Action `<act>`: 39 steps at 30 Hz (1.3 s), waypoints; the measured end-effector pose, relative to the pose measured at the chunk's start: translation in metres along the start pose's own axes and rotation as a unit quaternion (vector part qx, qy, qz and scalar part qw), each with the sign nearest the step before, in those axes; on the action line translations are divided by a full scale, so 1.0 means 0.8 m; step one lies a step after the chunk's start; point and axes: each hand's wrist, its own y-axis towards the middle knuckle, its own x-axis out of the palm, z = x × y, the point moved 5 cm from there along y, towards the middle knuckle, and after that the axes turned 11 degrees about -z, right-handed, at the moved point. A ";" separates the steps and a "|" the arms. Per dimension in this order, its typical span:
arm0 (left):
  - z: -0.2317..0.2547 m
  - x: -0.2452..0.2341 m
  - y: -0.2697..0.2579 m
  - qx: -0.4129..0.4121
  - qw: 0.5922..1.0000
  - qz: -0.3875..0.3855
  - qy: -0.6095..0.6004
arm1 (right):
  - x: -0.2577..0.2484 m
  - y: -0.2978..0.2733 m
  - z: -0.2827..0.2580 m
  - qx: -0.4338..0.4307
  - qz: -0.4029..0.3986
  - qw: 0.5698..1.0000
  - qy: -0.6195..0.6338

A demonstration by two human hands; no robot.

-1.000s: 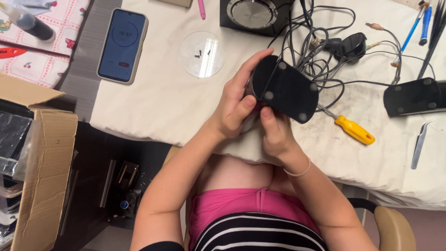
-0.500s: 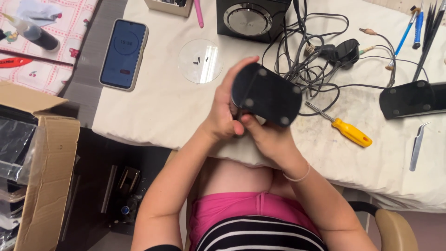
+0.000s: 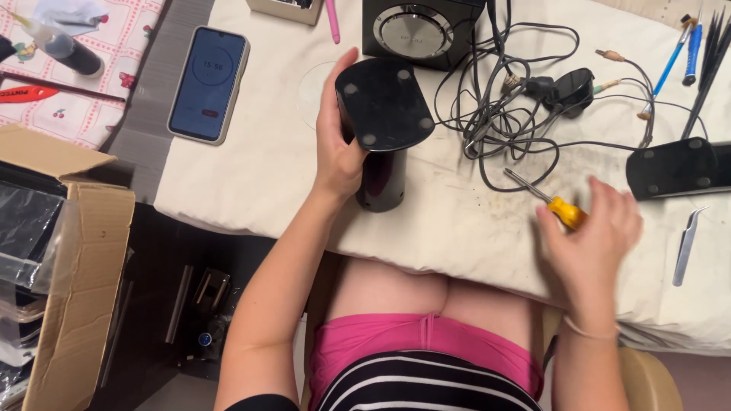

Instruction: Disassembling a speaker housing using a screwdriver to remove screws and pry the case open.

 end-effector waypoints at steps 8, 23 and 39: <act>0.014 0.008 0.004 -0.035 0.999 0.020 0.022 | -0.001 -0.029 0.095 -0.024 -0.055 0.983 0.171; -0.033 0.031 -0.009 -0.121 0.992 0.022 0.029 | -0.069 0.001 -0.045 -0.124 0.136 0.908 0.377; 0.019 0.026 -0.002 -0.148 0.977 0.067 0.138 | -0.087 0.054 -0.113 -0.179 -0.010 0.932 0.314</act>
